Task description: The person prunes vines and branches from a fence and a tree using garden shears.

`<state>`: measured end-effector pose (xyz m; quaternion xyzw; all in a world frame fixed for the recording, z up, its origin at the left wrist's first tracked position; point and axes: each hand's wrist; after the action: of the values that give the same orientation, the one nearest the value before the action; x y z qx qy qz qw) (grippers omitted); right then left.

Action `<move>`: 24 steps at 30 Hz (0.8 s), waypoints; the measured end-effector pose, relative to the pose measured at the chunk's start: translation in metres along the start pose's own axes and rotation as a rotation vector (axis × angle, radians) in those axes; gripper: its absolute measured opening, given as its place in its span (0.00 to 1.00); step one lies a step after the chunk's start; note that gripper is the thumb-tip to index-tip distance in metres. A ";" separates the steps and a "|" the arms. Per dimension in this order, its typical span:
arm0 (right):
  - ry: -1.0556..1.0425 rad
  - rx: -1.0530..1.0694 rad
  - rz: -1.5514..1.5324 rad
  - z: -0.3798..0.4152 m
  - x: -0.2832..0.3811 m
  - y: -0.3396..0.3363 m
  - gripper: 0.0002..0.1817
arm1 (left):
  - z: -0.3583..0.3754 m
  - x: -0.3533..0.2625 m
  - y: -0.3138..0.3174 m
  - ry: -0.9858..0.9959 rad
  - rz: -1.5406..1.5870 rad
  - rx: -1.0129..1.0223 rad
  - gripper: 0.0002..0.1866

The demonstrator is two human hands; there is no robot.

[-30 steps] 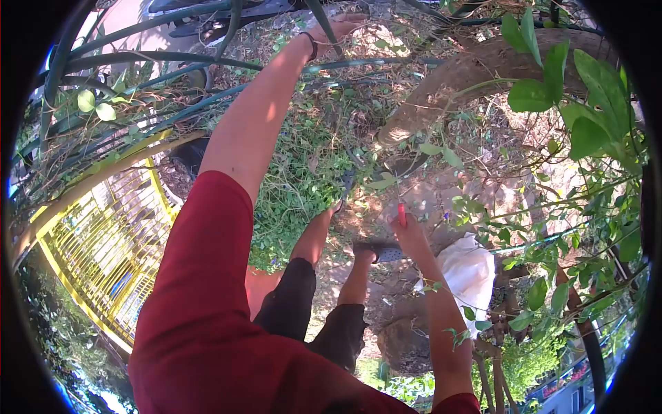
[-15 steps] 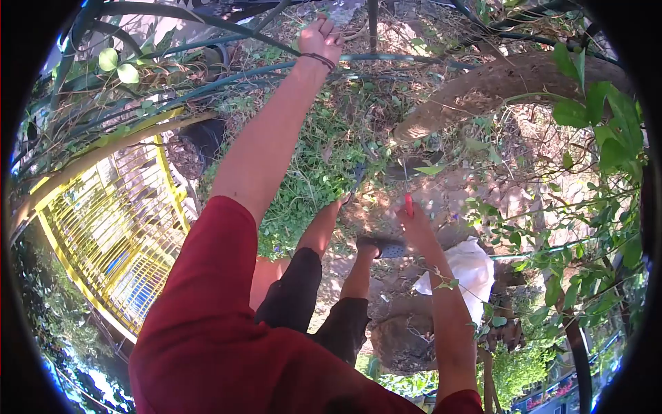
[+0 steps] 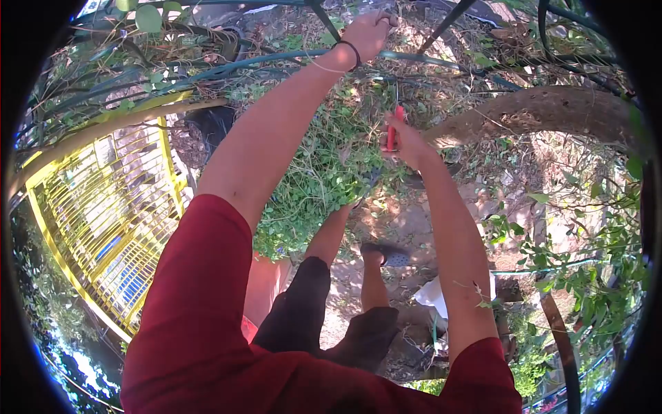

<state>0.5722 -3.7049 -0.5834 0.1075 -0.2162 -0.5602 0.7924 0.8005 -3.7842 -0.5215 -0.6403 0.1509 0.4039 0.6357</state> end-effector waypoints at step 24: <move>-0.176 -0.084 -0.350 -0.079 0.023 -0.002 0.20 | 0.001 0.008 0.005 -0.095 0.223 0.025 0.15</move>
<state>0.6131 -3.7325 -0.6486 0.0611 -0.2391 -0.7051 0.6648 0.8017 -3.7818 -0.5311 -0.5915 0.1957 0.5001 0.6014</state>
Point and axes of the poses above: each hand's wrist, its own z-axis away from the middle knuckle, its own y-axis out of the palm, x = y × z, and after that the axes turned 11 degrees about -z, right-handed
